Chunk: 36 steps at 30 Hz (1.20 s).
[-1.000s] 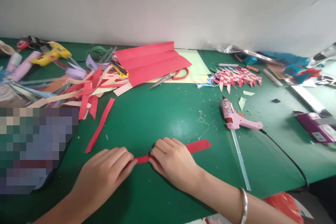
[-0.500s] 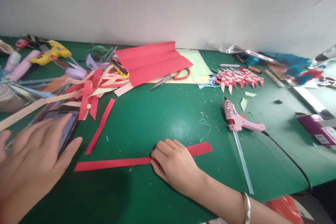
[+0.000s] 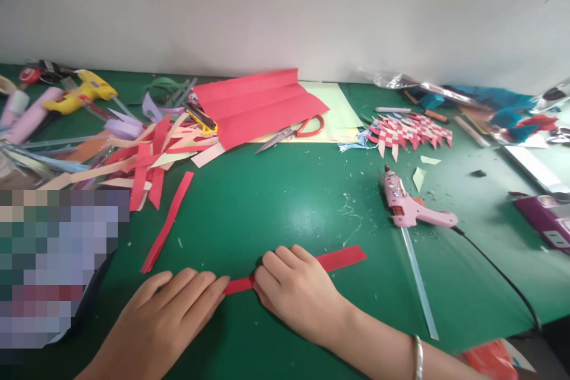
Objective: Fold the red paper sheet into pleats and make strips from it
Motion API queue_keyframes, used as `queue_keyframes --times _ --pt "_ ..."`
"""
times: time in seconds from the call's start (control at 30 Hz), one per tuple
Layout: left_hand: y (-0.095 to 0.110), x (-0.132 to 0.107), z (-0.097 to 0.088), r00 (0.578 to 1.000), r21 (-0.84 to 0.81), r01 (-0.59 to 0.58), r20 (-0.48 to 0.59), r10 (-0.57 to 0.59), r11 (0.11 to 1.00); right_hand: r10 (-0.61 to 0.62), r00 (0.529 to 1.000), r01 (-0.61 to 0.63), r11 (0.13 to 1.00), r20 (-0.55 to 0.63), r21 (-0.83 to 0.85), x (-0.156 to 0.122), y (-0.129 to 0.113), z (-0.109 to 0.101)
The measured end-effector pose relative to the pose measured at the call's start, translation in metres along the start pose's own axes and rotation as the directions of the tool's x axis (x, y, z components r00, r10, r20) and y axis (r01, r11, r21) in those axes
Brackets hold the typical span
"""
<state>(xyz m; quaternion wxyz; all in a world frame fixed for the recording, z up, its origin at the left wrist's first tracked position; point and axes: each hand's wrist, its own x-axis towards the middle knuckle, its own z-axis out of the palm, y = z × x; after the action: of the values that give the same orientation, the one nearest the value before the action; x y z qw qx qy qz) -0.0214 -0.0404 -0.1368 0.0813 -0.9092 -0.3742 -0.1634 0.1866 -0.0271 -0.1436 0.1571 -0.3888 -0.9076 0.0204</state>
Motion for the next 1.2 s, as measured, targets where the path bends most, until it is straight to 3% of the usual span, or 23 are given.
queue_keyframes --times 0.43,0.9,1.2 --pt "0.002 0.0 0.007 0.998 -0.039 -0.05 -0.027 0.049 0.998 -0.011 1.0 0.01 0.999 0.018 0.051 0.0 -0.008 0.003" --pt "-0.005 -0.002 0.006 0.998 -0.026 0.033 -0.06 -0.034 0.999 0.036 0.998 -0.035 0.999 -0.048 0.031 0.009 -0.005 0.005" --pt "-0.018 -0.013 0.002 0.995 -0.107 0.089 0.047 -0.085 0.99 0.041 0.999 -0.039 0.996 -0.013 0.083 -0.003 0.006 0.0"
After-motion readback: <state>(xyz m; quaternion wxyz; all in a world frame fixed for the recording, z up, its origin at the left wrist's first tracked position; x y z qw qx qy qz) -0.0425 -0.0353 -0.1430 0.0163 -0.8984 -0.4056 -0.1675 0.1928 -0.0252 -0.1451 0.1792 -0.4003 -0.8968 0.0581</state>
